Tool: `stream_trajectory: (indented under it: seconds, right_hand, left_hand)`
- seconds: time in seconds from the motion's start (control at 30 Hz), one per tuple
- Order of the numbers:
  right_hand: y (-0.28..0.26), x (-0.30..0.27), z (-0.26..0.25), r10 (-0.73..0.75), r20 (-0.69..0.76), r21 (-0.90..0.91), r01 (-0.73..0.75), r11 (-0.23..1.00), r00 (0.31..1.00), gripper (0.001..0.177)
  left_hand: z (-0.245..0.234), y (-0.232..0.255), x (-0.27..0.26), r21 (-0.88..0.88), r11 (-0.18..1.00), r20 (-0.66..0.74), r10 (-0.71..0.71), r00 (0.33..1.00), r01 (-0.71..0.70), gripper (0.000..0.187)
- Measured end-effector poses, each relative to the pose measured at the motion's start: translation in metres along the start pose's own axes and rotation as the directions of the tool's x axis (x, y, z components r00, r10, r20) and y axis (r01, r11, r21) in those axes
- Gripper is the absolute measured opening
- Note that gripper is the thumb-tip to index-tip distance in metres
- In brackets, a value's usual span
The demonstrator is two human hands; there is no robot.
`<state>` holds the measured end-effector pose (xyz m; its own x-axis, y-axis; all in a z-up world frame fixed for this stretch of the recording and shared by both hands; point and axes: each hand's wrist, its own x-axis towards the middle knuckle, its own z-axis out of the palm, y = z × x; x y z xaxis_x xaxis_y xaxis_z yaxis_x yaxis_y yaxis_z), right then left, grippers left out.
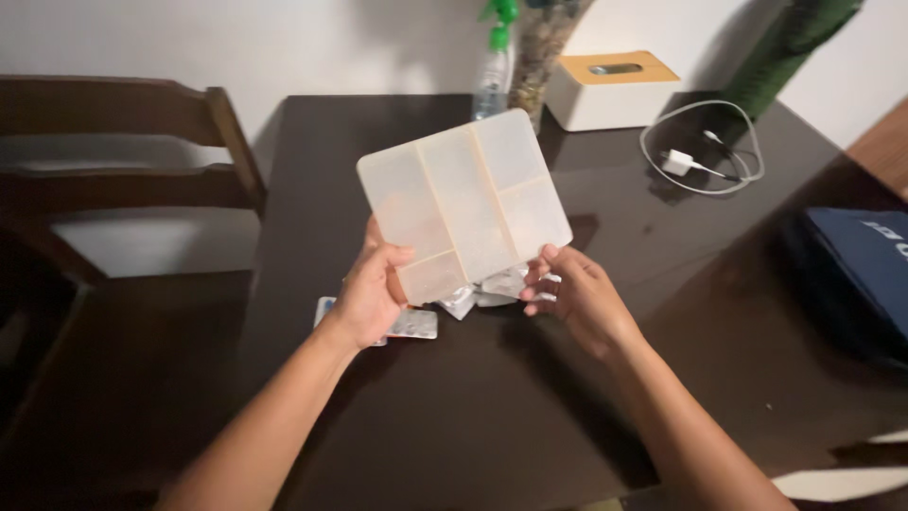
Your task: The person empties a blue first-aid kit onto a table, then opens a compartmentalized pill organizer. They sort various blister packs and individually wrapped items by type and color, placing them into the organizer's compartments. The person also unwraps small packets and arranges the contents on the table.
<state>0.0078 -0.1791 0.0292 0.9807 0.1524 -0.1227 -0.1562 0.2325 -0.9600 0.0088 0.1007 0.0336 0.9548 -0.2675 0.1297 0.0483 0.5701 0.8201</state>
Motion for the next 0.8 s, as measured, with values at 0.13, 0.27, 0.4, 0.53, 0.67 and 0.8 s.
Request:
stream_trajectory:
  seconds: [0.13,0.27,0.4,0.53,0.67,0.8]
  right_hand:
    - [0.001,0.02,0.014,-0.189,-0.01,0.085,0.189,0.978,0.982,0.028]
    - [0.006,0.042,0.02,-0.262,-0.175,0.063,0.276,0.959,0.949,0.033]
    - [0.013,0.049,0.027,-0.282,-0.23,0.045,0.3,0.953,0.932,0.032]
    - [0.022,0.041,0.04,-0.152,-0.165,0.13,0.174,0.976,0.975,0.033]
    - [0.014,0.027,0.05,-0.092,-0.117,0.059,0.099,0.993,0.989,0.041]
    - [-0.009,0.01,0.063,0.125,0.018,-0.106,-0.122,0.987,0.992,0.051]
  left_hand:
    - [-0.01,-0.006,0.0,-0.108,0.994,-0.019,0.018,1.0,-0.02,0.068]
    - [-0.011,-0.018,0.001,-0.274,0.962,-0.001,0.013,1.0,-0.013,0.055]
    - [-0.009,-0.018,-0.003,-0.246,0.965,-0.034,0.088,0.996,-0.093,0.054]
    - [-0.005,-0.009,-0.003,-0.207,0.971,-0.129,0.09,0.988,-0.115,0.058]
    - [-0.01,-0.003,-0.007,-0.233,0.967,-0.072,0.09,0.993,-0.105,0.062]
    - [-0.012,-0.009,-0.006,-0.346,0.928,-0.03,0.131,0.991,-0.134,0.067]
